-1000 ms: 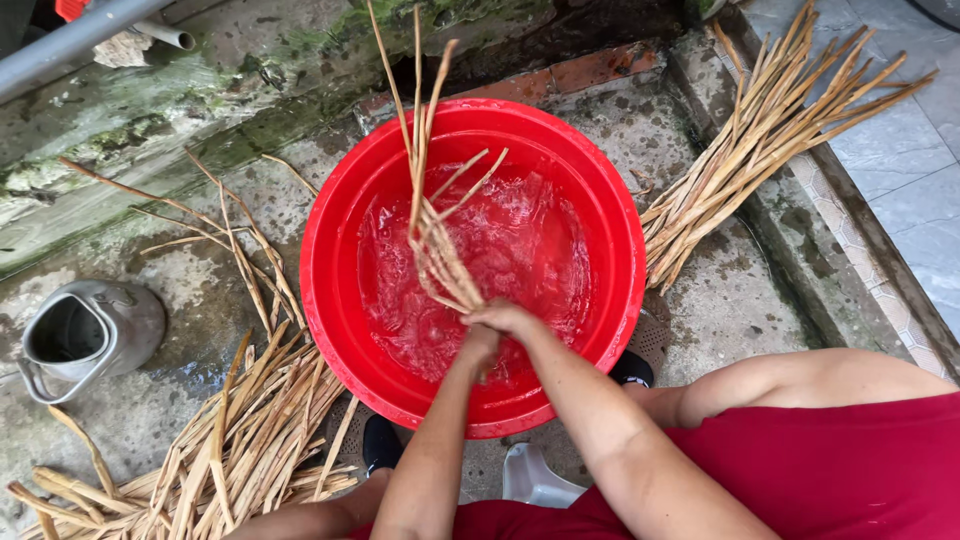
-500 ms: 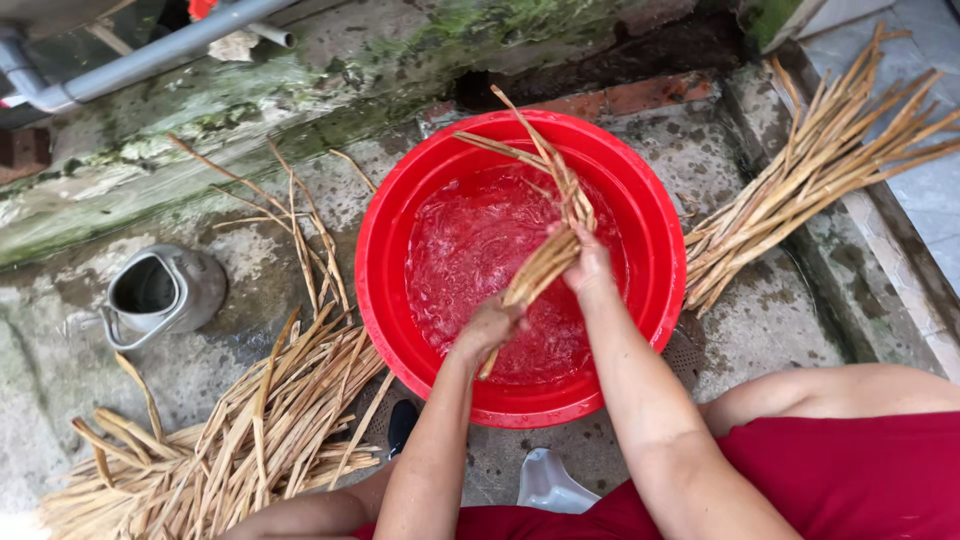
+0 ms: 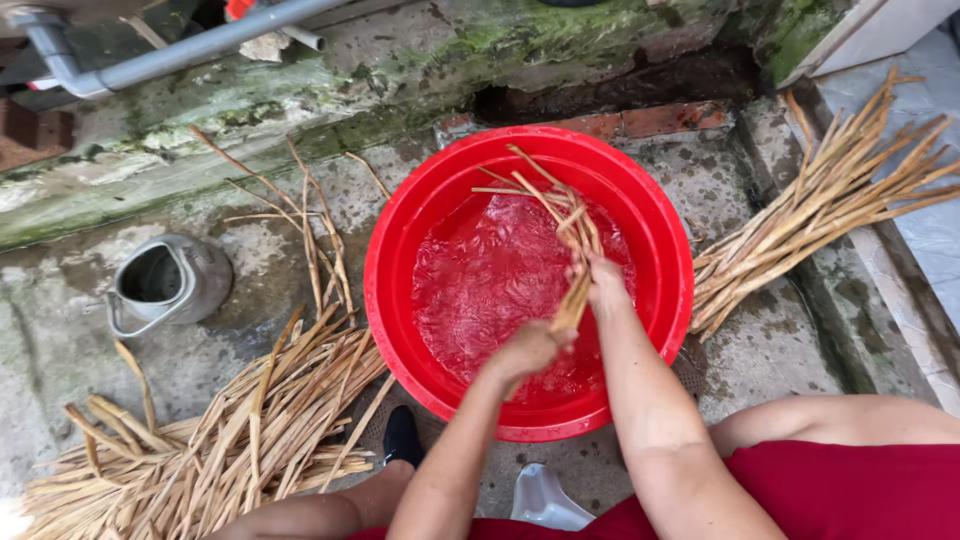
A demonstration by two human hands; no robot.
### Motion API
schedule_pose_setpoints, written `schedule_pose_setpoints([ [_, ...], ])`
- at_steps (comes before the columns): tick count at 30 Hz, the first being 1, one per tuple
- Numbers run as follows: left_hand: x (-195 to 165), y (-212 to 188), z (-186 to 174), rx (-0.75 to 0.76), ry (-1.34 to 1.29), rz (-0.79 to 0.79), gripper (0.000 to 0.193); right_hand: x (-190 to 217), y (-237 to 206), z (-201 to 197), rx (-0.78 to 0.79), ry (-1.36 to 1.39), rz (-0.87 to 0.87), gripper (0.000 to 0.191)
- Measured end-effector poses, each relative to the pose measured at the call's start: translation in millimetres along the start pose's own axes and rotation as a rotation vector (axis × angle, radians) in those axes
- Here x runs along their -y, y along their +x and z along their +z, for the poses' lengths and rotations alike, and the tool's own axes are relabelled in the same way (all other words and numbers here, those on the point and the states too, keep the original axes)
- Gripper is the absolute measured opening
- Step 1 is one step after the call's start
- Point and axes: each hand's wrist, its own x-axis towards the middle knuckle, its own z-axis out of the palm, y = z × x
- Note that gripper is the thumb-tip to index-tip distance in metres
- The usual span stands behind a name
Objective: The person repeatedly submerges bundles of dried sticks into a red basin of water, agitates them by hand, and sets them aside on the floor. The process is repeated for multiple bundles.
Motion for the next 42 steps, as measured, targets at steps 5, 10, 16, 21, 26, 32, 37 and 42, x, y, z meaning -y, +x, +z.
schedule_pose_setpoints([
  [5, 27.7, 37.6, -59.9, -0.291, -0.365, 0.012, 0.027, 0.1, -31.7, 31.7, 0.048, 0.053, -0.079, 0.074],
  [10, 110.0, 97.5, -65.1, -0.309, 0.001, -0.169, 0.044, -78.9, -35.7, 29.3, 0.184, -0.816, 0.116, 0.053],
  [16, 164.6, 111.5, -48.1, -0.069, 0.458, -0.273, 0.058, -94.2, 3.8, -14.1, -0.04, -0.838, 0.081, 0.046],
  [21, 153.6, 120.8, -53.8, -0.283, -0.303, -0.318, 0.036, -85.1, 5.4, -3.2, -0.387, -0.558, -0.132, 0.068],
  [26, 145.2, 127.3, -35.7, -0.236, -0.159, -0.23, 0.029, -126.3, -27.0, 39.3, 0.18, -0.919, -0.096, 0.095],
  [32, 105.1, 107.2, -10.4, 0.08, 0.339, -0.049, 0.026, -83.5, 0.8, 17.0, -0.186, -0.381, 0.305, 0.025],
  [37, 40.1, 19.0, -55.5, 0.145, 0.363, -0.025, 0.031, -24.6, 36.1, -9.7, -0.223, -0.03, 0.167, 0.033],
  [42, 28.1, -43.7, -132.2, -0.185, 0.295, 0.013, 0.02, 3.1, 6.8, 10.2, -0.211, 0.17, -0.061, 0.059],
])
